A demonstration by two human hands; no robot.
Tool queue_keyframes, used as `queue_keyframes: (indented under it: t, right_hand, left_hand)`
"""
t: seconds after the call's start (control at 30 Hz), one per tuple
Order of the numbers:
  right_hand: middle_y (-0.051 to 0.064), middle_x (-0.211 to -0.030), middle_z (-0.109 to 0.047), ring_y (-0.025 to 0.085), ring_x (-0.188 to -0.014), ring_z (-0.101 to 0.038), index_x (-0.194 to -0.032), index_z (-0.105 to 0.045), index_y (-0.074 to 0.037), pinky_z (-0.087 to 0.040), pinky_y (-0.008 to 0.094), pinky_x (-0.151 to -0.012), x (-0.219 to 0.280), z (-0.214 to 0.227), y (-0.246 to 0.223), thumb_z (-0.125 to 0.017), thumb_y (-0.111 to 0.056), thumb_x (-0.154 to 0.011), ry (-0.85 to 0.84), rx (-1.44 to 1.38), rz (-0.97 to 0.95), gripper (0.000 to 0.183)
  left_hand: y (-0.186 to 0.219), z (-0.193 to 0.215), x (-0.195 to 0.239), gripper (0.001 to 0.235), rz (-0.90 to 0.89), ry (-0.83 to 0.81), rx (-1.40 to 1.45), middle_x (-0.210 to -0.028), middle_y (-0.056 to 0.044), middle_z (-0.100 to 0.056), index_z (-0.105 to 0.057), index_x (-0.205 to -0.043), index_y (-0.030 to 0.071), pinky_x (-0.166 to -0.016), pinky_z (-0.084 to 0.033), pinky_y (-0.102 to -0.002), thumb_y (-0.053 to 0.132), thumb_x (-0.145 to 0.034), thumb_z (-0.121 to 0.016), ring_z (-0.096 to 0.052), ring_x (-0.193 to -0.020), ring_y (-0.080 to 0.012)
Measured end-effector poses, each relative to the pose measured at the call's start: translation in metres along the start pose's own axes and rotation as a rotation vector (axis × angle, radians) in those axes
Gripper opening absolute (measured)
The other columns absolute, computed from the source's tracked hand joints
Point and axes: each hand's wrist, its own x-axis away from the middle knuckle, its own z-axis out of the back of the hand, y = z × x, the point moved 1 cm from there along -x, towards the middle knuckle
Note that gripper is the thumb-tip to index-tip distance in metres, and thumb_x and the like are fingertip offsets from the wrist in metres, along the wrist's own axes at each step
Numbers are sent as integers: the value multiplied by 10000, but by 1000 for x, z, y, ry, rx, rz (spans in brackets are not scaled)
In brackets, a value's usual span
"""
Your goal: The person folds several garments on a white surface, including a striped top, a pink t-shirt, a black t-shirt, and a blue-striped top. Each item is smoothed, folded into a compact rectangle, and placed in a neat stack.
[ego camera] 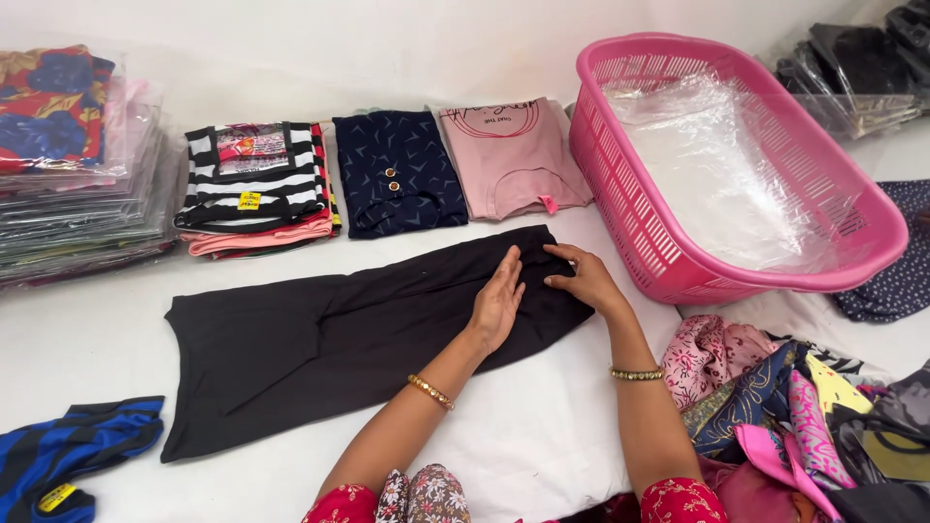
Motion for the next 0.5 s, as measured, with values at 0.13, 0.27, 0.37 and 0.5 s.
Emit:
queue_keyframes:
  t: [0.13,0.27,0.37,0.5]
  right_hand:
    - [162,-1445,-585,278,-1332,-566,-1437,-577,-93,-447,382,-1108,17,-24,-58,-848,-96,-767,115,185,329,723]
    - [161,-1342,-674,257,-1182,-663,-1526,-473,-111,-541,358,-938,48,-38,-138,-797,-68,-794,-45,-20,312,802]
    - [110,-1342,-705,200,-1043,-753,-1545,-473,-140,-633,289,-796,35,-36,-110,-732,-73,-877,-42,-222,199,719]
    - [106,-1431,-649,227,-1228,-663,-1490,-561,-99,-566,334,-940,24,-44,-79,-731,-110,-905,53,-66,366,609]
  left_hand:
    - [7,6,5,688,-94,85,184,-1747,-25,-63,-143,-1644,132,-1263,-33,-416,448,-1059,-325,-16,-1601,-199]
    - [-4,34,11,695,-131,303,262,-1692,6,-257,-261,-1619,183,-1228,-158,-418,504,-1009,-338,-221,-1557,-189]
    - [-5,38,13,745,-51,215,651,-1368,-164,-580,-520,-1453,46,-1092,-423,-481,639,-1031,-362,-555,-1250,-342]
    - [13,22,21,623,-35,328,604,-1238,-63,-687,-612,-1324,111,-1013,-512,-442,597,-997,-398,-644,-1133,-258]
